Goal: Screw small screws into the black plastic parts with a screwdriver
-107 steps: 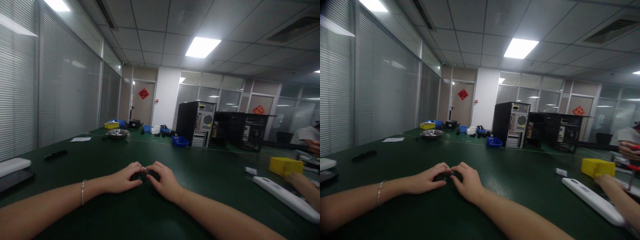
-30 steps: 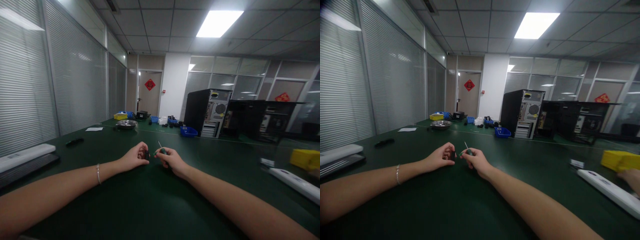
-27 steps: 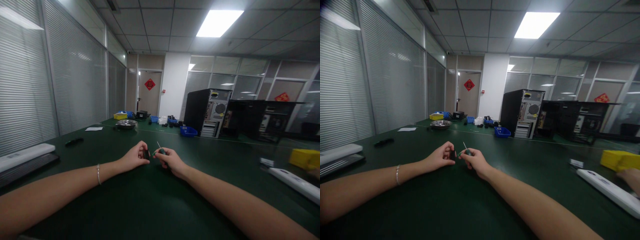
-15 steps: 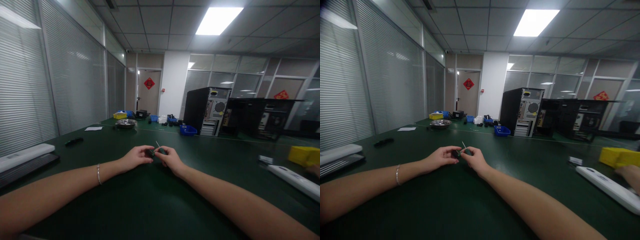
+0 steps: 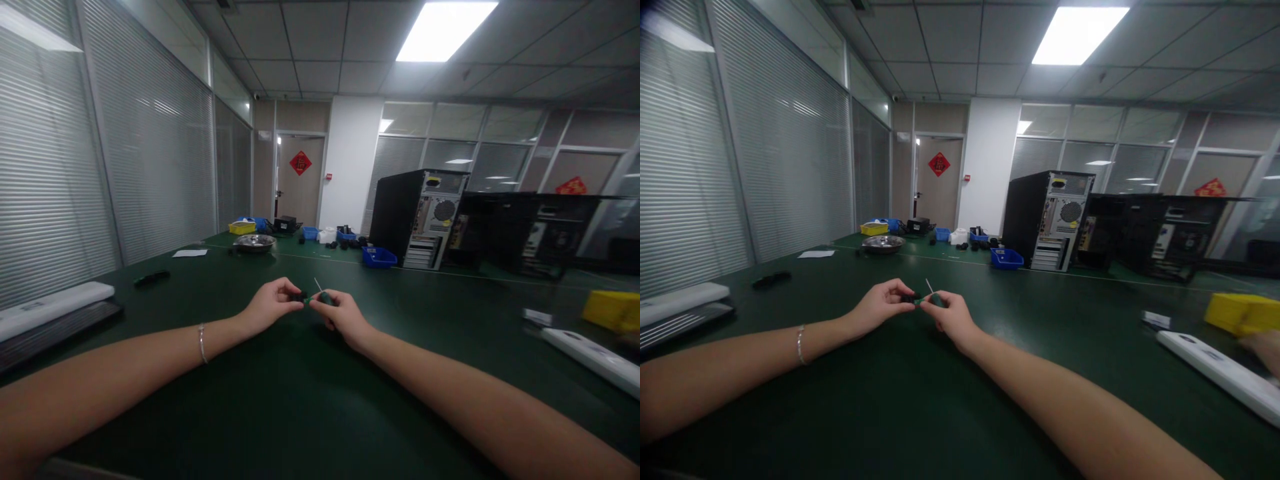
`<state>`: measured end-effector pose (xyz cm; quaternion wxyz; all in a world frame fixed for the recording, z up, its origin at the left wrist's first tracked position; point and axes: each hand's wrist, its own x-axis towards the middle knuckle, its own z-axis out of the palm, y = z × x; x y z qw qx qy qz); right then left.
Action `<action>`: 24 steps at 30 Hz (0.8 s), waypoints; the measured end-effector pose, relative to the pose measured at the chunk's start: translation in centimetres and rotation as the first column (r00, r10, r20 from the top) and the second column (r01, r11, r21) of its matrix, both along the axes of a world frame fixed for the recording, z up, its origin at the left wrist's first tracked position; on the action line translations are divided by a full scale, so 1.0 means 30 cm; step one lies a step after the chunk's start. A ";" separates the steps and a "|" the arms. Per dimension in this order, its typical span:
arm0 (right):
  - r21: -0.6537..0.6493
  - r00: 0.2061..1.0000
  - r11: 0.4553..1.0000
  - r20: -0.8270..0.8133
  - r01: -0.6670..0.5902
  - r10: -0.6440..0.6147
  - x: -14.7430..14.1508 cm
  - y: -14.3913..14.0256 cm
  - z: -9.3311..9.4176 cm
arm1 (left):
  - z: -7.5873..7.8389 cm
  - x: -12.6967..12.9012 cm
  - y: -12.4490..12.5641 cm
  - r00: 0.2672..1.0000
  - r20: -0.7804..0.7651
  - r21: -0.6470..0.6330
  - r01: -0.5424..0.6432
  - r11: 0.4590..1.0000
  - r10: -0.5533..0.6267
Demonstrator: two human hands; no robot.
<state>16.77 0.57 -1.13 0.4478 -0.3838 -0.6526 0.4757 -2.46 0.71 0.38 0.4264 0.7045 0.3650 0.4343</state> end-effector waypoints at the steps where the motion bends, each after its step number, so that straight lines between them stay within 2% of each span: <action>1: 0.019 1.000 1.000 0.028 0.010 -0.010 -0.005 -0.006 0.004 | -0.002 0.003 -0.001 1.000 -0.013 0.020 -0.002 1.000 0.002; 6: 0.112 0.994 0.992 0.089 0.053 -0.063 -0.010 -0.007 0.008 | -0.022 0.008 0.002 0.998 -0.034 0.115 0.048 0.992 -0.044; 10: 0.144 0.991 0.988 0.115 0.058 -0.075 -0.007 0.002 0.002 | -0.036 0.007 0.007 0.996 -0.094 0.216 0.010 0.976 0.011; 14: 0.170 0.990 0.983 0.112 0.067 -0.087 -0.010 0.005 -0.002 | -0.027 0.015 -0.005 0.988 -0.150 0.295 0.012 0.955 0.033; 18: 0.143 0.990 0.985 0.090 0.095 -0.108 -0.013 -0.005 0.005 | -0.015 0.024 -0.020 0.975 -0.208 0.355 0.000 0.935 0.079; 24: 0.073 0.998 0.996 0.027 0.050 -0.052 -0.021 -0.028 0.017 | -0.016 0.024 -0.018 0.949 -0.267 0.417 -0.042 0.908 0.167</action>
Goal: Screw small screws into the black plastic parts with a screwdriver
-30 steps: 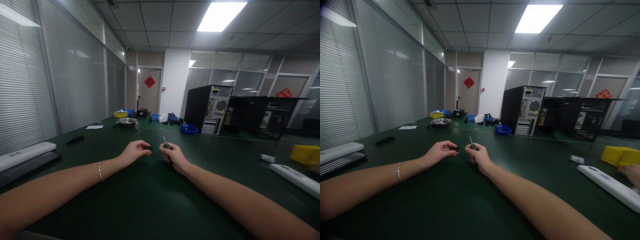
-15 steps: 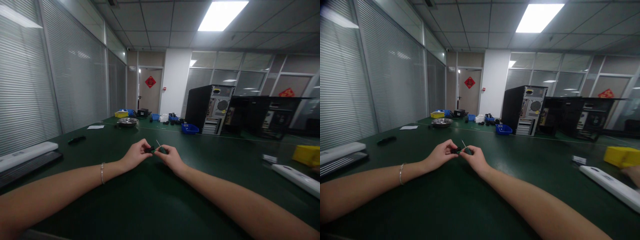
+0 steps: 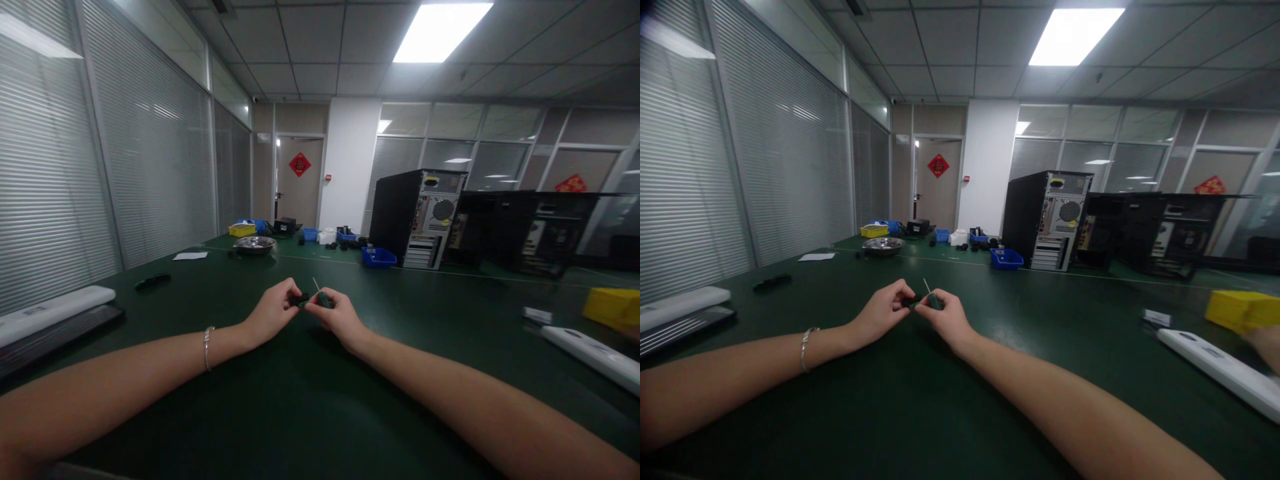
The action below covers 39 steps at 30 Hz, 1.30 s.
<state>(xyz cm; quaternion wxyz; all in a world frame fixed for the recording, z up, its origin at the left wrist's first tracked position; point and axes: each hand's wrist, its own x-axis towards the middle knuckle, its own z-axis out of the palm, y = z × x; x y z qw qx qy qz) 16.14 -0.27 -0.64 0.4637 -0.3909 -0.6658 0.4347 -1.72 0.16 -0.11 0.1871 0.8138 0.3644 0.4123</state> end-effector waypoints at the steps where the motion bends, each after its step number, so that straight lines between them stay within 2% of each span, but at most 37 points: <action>1: -0.006 1.000 1.000 -0.004 0.003 -0.003 -0.003 0.000 -0.002 | -0.002 0.001 0.001 1.000 0.000 0.004 0.001 1.000 -0.001; 6: -0.057 0.998 0.998 -0.054 0.037 -0.040 -0.012 0.007 -0.005 | -0.013 0.011 0.002 0.999 0.028 0.004 0.028 1.000 -0.028; 11: -0.067 0.997 0.997 -0.069 0.039 -0.044 -0.011 -0.002 0.009 | -0.014 0.019 -0.006 0.988 0.110 -0.108 0.121 0.987 -0.109; 16: -0.055 0.995 0.997 -0.082 0.053 -0.057 -0.009 -0.001 0.004 | -0.003 0.018 -0.014 0.976 0.163 -0.193 0.172 0.966 -0.141; 28: -0.048 0.997 0.996 -0.040 0.071 -0.073 -0.003 0.000 -0.001 | 0.011 0.017 0.002 0.966 0.221 -0.204 0.177 0.963 -0.131; 34: -0.064 0.997 0.997 -0.058 0.051 -0.055 -0.005 -0.002 0.004 | 0.007 0.018 0.013 0.931 0.339 -0.361 0.261 0.895 -0.134; 39: -0.095 0.994 0.995 -0.100 0.028 -0.037 -0.002 0.000 -0.003 | -0.009 0.008 0.030 0.918 0.376 -0.383 0.274 0.882 -0.122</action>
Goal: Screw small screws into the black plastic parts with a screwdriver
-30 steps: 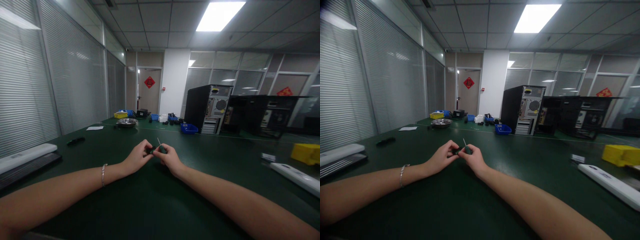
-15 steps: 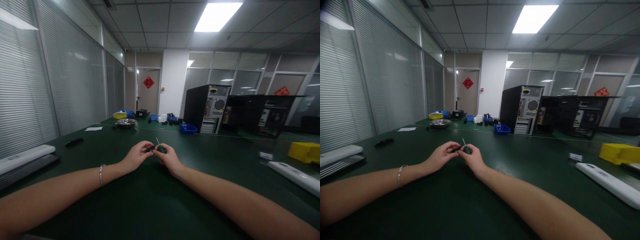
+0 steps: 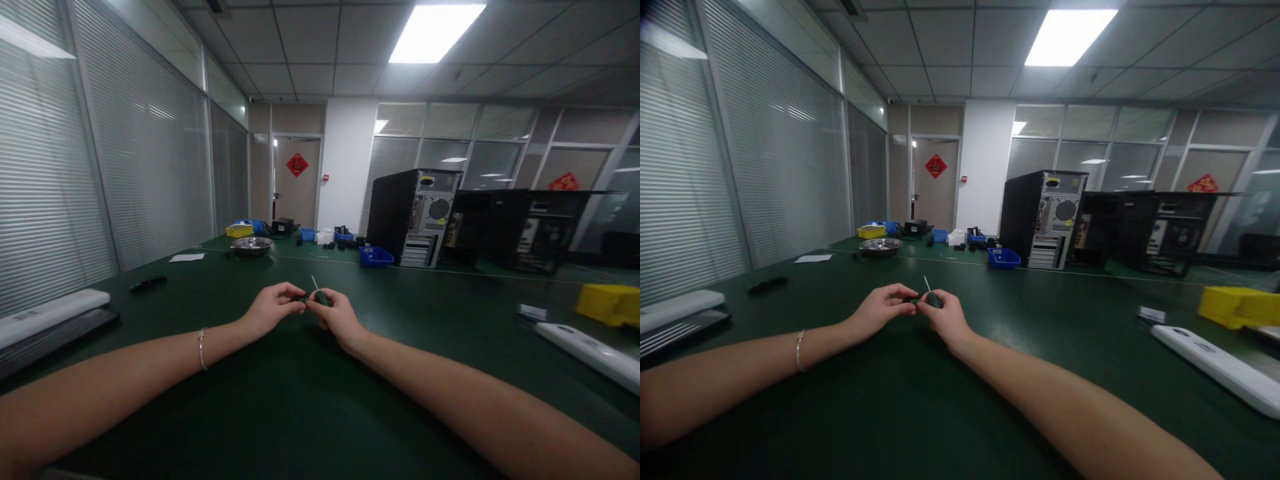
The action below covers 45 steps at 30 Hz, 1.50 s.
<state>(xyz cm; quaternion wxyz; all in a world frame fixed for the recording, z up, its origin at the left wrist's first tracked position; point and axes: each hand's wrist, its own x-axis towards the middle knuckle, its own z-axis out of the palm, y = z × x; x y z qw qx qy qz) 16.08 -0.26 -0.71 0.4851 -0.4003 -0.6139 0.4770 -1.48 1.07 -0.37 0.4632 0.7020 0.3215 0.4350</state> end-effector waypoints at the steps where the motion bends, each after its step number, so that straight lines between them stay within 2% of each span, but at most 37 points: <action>1: -0.004 1.000 1.000 -0.002 -0.004 0.004 0.001 0.001 -0.002 | 0.000 -0.001 0.000 1.000 0.001 -0.001 -0.007 1.000 0.007; 13: 0.004 1.000 1.000 0.002 -0.015 0.015 0.002 0.008 -0.012 | 0.029 0.001 -0.028 0.999 0.028 -0.006 -0.025 1.000 0.025; 20: 0.043 0.999 0.999 0.049 -0.008 0.006 0.003 -0.001 -0.002 | 0.022 -0.007 -0.022 0.996 0.089 -0.072 0.023 0.997 -0.017; 26: 0.016 1.000 1.000 0.024 0.001 -0.001 0.002 0.000 0.006 | 0.014 -0.005 -0.009 0.990 0.137 -0.156 0.043 0.987 -0.022; 31: -0.059 0.997 0.996 -0.034 -0.067 0.065 0.005 -0.007 0.021 | 0.027 -0.004 -0.022 0.994 0.107 -0.155 0.045 0.987 -0.029; 36: -0.115 0.997 0.991 -0.021 -0.074 0.072 0.010 -0.027 0.040 | 0.029 -0.010 -0.028 0.996 0.075 -0.129 0.061 0.990 -0.051; 40: -0.106 0.998 0.993 -0.016 -0.061 0.059 0.009 -0.015 0.017 | 0.023 -0.009 -0.024 0.995 0.072 -0.094 0.073 0.993 -0.066; 45: -0.085 0.999 0.996 -0.021 -0.041 0.039 0.002 0.001 -0.011 | 0.013 -0.012 -0.010 0.994 0.011 -0.108 0.114 0.988 -0.113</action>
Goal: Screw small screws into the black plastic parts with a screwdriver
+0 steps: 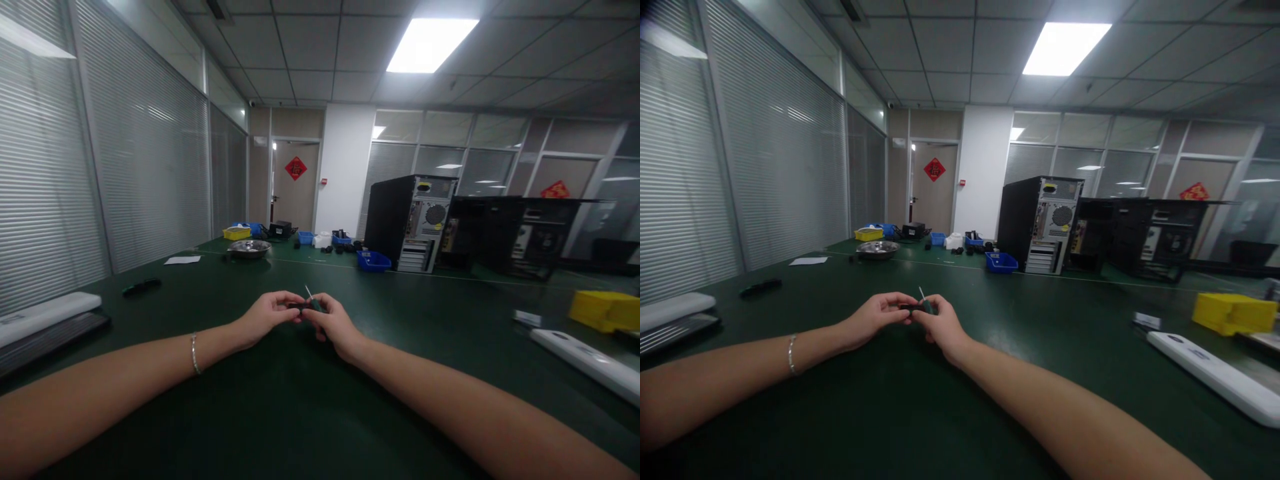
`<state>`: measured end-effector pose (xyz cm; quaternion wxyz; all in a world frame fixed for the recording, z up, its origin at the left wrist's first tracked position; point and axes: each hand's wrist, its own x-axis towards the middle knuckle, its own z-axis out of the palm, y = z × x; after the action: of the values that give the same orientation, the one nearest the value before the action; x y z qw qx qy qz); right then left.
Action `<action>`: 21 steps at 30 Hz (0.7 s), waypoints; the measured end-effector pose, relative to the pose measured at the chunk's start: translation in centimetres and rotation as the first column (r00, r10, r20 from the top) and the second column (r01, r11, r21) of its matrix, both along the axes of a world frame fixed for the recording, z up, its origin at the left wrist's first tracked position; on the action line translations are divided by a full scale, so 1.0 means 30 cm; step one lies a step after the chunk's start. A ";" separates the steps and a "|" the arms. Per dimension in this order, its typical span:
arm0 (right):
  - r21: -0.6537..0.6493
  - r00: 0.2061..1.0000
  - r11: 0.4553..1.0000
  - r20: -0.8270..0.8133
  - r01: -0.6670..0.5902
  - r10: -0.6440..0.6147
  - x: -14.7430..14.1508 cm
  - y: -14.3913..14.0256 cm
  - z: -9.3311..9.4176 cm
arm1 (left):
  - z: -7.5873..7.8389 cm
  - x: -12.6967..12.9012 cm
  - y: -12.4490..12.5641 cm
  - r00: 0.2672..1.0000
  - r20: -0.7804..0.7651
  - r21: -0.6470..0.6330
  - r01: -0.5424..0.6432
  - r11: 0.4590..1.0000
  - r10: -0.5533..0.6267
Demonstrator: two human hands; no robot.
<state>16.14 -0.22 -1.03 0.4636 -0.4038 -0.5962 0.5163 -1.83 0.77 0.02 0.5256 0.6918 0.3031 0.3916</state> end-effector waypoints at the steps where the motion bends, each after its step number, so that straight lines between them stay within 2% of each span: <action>1: 0.003 1.000 1.000 0.009 -0.003 0.003 -0.001 0.000 0.000 | -0.001 0.000 0.002 1.000 -0.009 -0.001 0.008 1.000 -0.008; 5: 0.059 0.997 0.998 0.078 0.008 -0.013 -0.001 -0.004 0.004 | 0.006 0.004 -0.009 0.997 -0.066 0.022 0.039 0.999 -0.037; 8: 0.132 0.987 0.991 0.160 0.001 -0.022 0.001 0.000 0.001 | 0.012 0.013 -0.019 0.983 -0.167 0.091 0.092 0.992 -0.076; 12: 0.196 0.979 0.980 0.196 0.024 -0.063 0.006 0.019 -0.010 | 0.006 -0.005 0.041 0.976 -0.209 0.151 0.100 0.984 -0.067; 14: 0.212 0.977 0.977 0.198 0.040 -0.083 0.015 0.032 -0.016 | 0.005 -0.054 0.116 0.990 -0.138 0.134 -0.023 0.991 0.042; 15: 0.212 0.974 0.976 0.205 0.050 -0.095 0.021 0.038 -0.019 | 0.006 -0.093 0.161 0.984 -0.097 0.118 -0.136 0.984 0.148; 16: 0.211 0.972 0.976 0.212 0.060 -0.105 0.029 0.043 -0.021 | 0.010 -0.142 0.205 0.955 -0.062 0.094 -0.285 0.954 0.291; 17: 0.203 0.969 0.977 0.221 0.063 -0.108 0.036 0.046 -0.022 | 0.015 -0.200 0.248 0.886 -0.022 0.062 -0.461 0.885 0.463; 18: 0.193 0.967 0.979 0.231 0.062 -0.107 0.042 0.048 -0.022 | 0.021 -0.265 0.286 0.831 0.001 0.051 -0.556 0.830 0.557; 21: 0.170 0.964 0.985 0.254 0.033 -0.076 0.054 0.043 -0.015 | 0.037 -0.469 0.357 0.687 0.034 0.017 -0.726 0.687 0.726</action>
<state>17.76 1.06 -1.48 0.4274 -0.4446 -0.6809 0.3950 -15.91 11.50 1.12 0.3218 0.5183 0.5397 0.5802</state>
